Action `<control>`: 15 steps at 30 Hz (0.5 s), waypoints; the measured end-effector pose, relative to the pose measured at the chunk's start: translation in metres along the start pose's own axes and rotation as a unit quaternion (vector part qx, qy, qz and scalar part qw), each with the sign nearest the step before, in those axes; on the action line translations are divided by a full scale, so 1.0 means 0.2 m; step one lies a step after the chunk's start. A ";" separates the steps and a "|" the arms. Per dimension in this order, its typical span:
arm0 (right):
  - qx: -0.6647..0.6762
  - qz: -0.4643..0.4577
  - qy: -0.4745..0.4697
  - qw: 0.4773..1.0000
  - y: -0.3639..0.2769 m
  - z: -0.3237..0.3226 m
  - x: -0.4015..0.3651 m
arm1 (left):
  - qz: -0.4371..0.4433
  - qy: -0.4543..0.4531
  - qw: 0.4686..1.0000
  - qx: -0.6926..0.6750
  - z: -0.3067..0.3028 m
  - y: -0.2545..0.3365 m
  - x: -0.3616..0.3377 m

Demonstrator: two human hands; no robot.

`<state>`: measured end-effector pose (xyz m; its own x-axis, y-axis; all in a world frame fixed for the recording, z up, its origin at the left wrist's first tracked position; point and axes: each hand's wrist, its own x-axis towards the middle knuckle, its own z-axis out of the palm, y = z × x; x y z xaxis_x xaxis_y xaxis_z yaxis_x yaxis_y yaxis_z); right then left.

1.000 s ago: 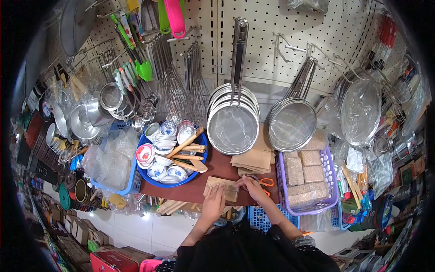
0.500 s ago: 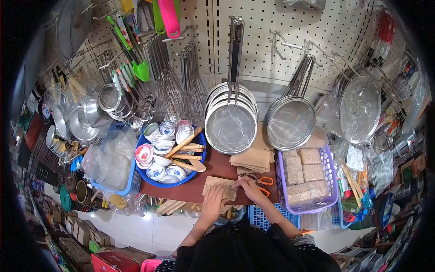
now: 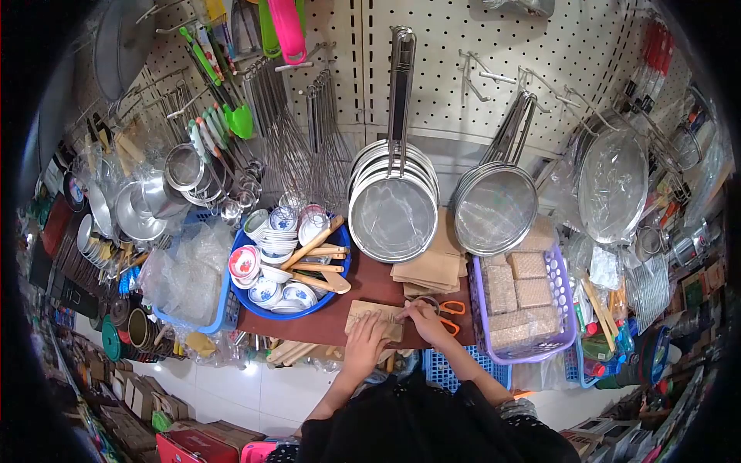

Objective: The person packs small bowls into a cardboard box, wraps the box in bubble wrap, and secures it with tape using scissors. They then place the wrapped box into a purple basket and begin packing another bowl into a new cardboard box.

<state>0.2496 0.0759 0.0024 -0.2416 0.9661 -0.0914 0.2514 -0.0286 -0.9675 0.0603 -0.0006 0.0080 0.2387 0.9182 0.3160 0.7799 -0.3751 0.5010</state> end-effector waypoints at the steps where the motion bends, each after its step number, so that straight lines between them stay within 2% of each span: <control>1: 0.000 -0.011 0.010 1.000 0.04 0.01 0.01 | 0.000 0.000 1.000 0.000 0.00 0.00 0.00; 10: 0.052 -0.011 0.003 0.999 0.16 0.04 0.04 | 0.012 0.011 1.000 0.001 0.00 0.00 0.00; 15: 0.018 -0.022 0.004 1.000 0.16 0.04 0.03 | 0.015 0.012 1.000 -0.004 0.00 0.00 -0.01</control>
<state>0.2493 0.0797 -0.0313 -0.2437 0.9688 -0.0460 0.2068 0.0056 -0.9784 0.0601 -0.0015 0.0067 0.2483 0.9034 0.3496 0.7685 -0.4034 0.4967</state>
